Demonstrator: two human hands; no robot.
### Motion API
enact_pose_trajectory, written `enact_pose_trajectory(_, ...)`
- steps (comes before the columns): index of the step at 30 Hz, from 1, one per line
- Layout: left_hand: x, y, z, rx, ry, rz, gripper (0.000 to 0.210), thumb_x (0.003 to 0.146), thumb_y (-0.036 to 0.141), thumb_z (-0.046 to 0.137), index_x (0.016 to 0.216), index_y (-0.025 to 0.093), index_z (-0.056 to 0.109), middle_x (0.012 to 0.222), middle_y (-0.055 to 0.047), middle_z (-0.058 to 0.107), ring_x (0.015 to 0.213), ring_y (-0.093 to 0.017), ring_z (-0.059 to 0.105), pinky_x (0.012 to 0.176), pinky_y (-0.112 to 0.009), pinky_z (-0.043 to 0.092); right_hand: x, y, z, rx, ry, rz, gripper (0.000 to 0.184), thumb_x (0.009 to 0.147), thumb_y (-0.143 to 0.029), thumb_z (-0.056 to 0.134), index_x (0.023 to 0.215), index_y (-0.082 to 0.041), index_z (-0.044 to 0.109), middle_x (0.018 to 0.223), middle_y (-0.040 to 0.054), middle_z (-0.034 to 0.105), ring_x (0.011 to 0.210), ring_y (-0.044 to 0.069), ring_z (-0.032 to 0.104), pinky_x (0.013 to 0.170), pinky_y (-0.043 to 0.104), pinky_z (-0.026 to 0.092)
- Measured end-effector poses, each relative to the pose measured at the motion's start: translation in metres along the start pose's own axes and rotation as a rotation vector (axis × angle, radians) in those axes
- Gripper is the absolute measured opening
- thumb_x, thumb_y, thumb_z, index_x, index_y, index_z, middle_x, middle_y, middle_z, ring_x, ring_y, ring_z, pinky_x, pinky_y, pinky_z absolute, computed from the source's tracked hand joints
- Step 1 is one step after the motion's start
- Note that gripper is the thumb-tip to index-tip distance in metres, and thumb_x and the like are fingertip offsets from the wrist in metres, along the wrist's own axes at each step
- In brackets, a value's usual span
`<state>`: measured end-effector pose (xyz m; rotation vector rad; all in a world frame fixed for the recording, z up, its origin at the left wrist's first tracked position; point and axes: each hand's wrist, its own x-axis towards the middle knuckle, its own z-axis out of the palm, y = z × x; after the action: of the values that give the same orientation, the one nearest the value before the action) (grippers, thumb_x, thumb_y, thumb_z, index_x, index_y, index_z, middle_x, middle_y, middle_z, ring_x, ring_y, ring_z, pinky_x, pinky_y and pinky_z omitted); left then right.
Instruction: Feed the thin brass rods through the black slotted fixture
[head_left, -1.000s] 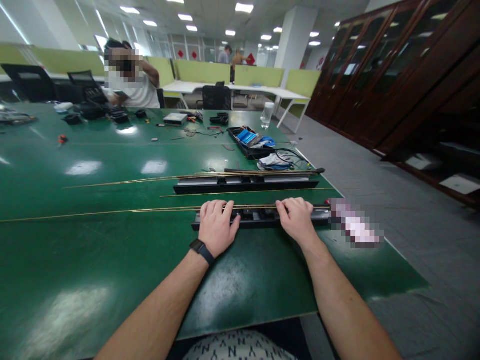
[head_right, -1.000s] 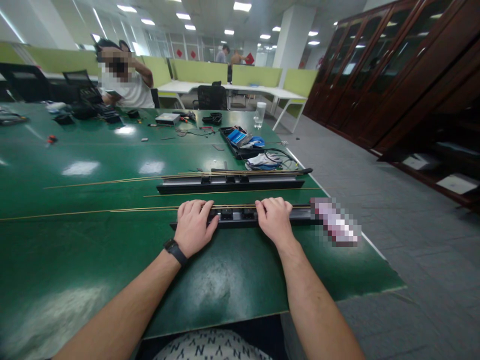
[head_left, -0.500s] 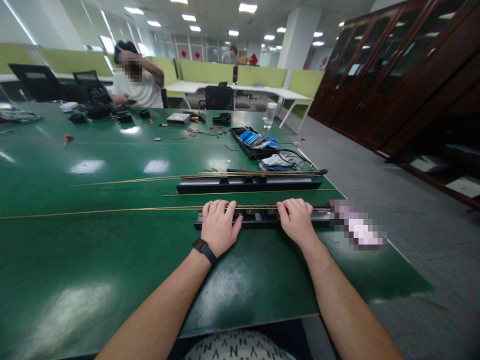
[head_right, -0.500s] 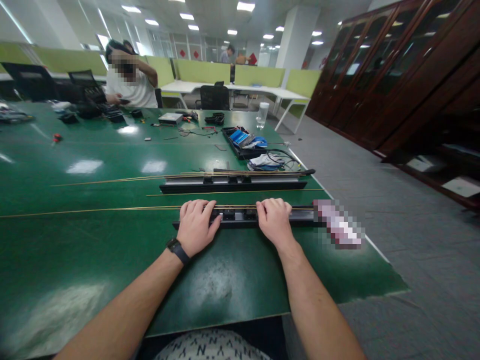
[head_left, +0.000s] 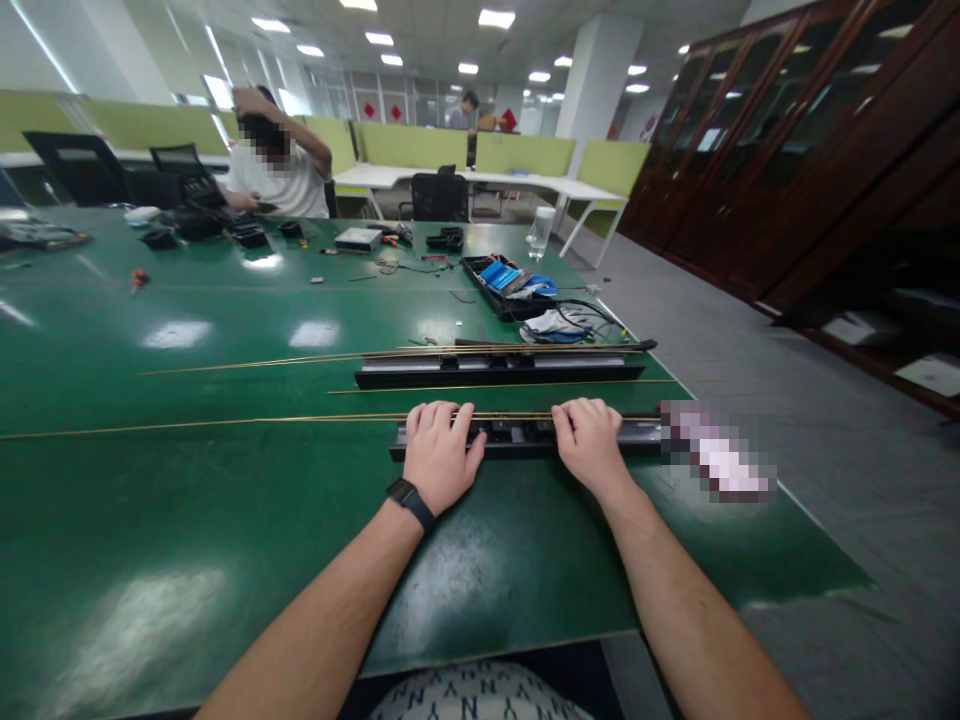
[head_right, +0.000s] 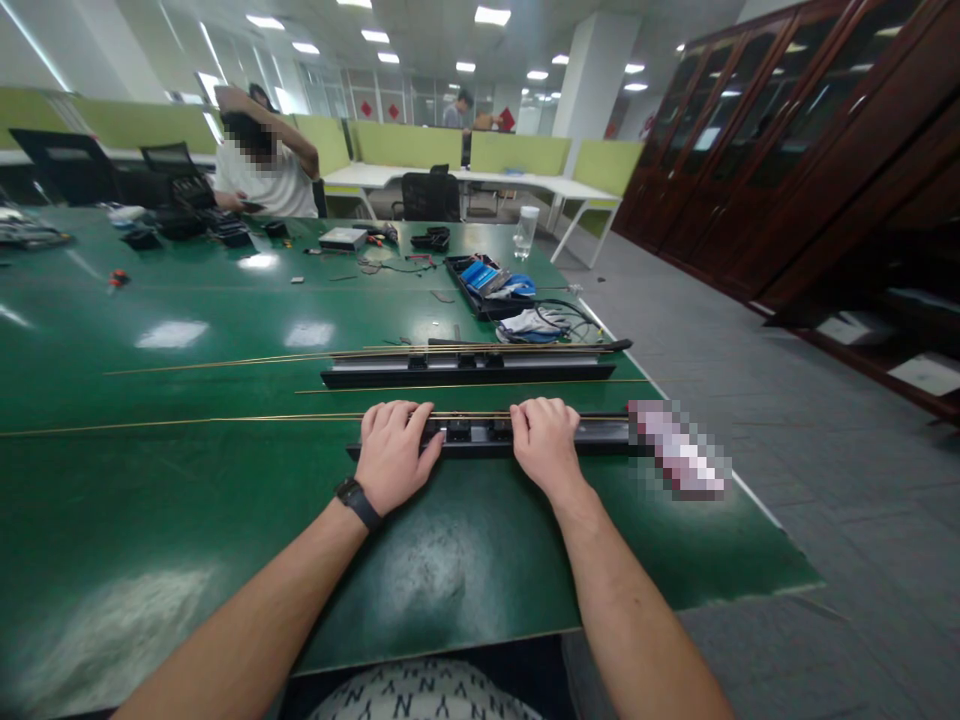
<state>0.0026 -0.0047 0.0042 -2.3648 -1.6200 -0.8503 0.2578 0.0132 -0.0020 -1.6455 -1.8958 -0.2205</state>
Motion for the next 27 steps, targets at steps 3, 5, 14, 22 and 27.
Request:
enact_pose_trajectory(3,-0.0003,-0.0007,0.0012,-0.004,0.004,-0.002,0.039,0.097,0.04,0.054,0.13,0.022,0.063,0.121,-0.014,0.067,0.119,-0.032,0.056,0.11,-0.052,0.034,0.0003,0.0018,-0.0018,-0.008,0.004,0.012,0.033,0.103,-0.042,0.046,0.081,-0.023,0.062,0.087,0.0055,0.07,0.093,0.024,0.055,0.089,0.041,0.029)
enact_pose_trajectory(5,-0.0004,-0.001,0.0021,-0.005,0.009,-0.007,0.039,0.097,0.04,0.054,0.131,0.022,0.063,0.122,-0.014,0.067,0.12,-0.031,0.056,0.111,-0.051,0.033,0.0006,0.0042,-0.0031,-0.022,0.013,0.023,0.033,0.102,-0.043,0.047,0.08,-0.023,0.061,0.085,0.0052,0.069,0.093,0.024,0.055,0.089,0.041,0.029)
enact_pose_trajectory(14,-0.0003,-0.0009,0.0023,-0.005,0.01,-0.009,0.039,0.097,0.041,0.055,0.13,0.021,0.063,0.122,-0.013,0.066,0.12,-0.031,0.055,0.111,-0.051,0.033,0.0003,0.0055,-0.0019,-0.011,-0.007,0.003,0.033,0.103,-0.042,0.044,0.081,-0.022,0.061,0.087,0.0053,0.069,0.094,0.023,0.054,0.089,0.039,0.028)
enact_pose_trajectory(22,-0.0005,-0.0007,0.0028,0.0,0.011,-0.013,0.039,0.097,0.04,0.056,0.13,0.021,0.062,0.122,-0.012,0.067,0.12,-0.031,0.055,0.112,-0.05,0.033,0.0003,0.0059,-0.003,-0.029,-0.006,0.006,0.031,0.103,-0.037,0.043,0.08,-0.022,0.058,0.086,0.0059,0.068,0.092,0.023,0.053,0.087,0.039,0.028)
enact_pose_trajectory(27,-0.0006,-0.0014,0.0035,0.002,0.012,-0.008,0.039,0.097,0.041,0.056,0.13,0.021,0.062,0.122,-0.012,0.067,0.12,-0.031,0.055,0.111,-0.05,0.033,0.0004,0.0028,-0.0048,-0.001,-0.007,0.001,0.032,0.103,-0.04,0.045,0.082,-0.022,0.061,0.087,0.0052,0.069,0.093,0.023,0.054,0.087,0.039,0.028)
